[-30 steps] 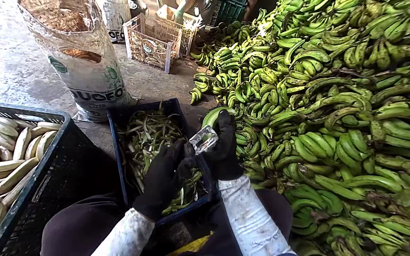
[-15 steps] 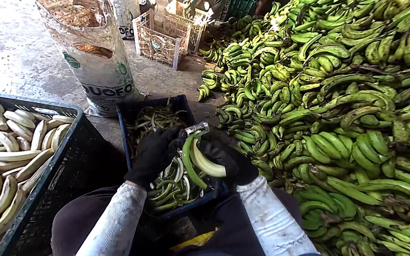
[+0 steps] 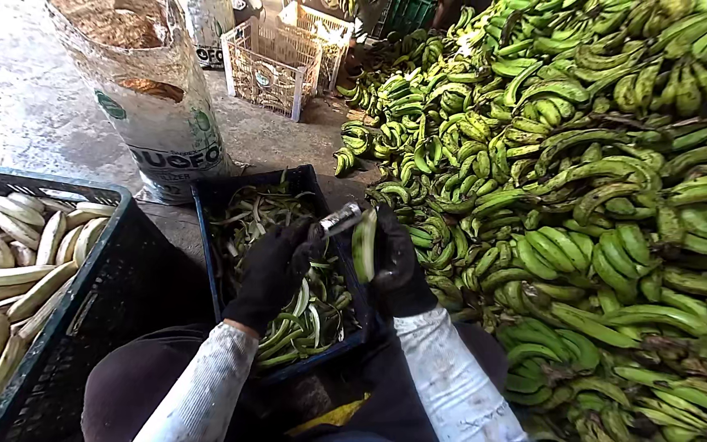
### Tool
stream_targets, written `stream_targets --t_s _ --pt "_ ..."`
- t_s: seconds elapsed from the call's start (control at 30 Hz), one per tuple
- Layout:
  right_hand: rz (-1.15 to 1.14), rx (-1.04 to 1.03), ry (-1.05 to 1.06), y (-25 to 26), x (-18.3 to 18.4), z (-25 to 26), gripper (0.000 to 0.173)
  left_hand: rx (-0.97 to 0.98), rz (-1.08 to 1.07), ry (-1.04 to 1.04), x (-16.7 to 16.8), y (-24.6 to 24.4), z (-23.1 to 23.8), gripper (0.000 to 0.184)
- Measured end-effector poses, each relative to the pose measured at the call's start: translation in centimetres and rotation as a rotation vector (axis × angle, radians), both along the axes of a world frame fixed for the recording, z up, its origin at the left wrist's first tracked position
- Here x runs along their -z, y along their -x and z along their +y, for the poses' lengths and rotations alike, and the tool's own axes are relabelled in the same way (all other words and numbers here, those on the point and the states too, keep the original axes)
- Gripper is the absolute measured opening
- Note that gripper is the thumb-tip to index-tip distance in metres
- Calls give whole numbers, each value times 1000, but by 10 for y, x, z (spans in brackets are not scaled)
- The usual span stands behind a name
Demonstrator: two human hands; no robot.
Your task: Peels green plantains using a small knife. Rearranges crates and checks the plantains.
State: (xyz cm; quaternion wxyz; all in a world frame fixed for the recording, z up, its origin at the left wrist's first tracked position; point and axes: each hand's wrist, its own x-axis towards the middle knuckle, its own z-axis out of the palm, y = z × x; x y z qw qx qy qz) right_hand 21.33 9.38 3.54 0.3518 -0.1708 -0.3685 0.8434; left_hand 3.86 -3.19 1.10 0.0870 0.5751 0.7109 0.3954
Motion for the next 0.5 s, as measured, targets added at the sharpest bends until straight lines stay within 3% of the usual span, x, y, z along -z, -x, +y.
stream_targets --t_s 0.07,0.2,0.37,0.5 --pt "248 -21 107 6 2 4 49 38 71 -164 8 -14 0 70" --pt "601 -2 207 17 14 9 44 20 121 -297 11 -24 -3 57" --pt "593 65 347 20 4 4 44 -47 166 -344 12 -25 -5 55" --pt "384 59 131 14 5 5 39 -28 123 -245 4 -26 -7 53"
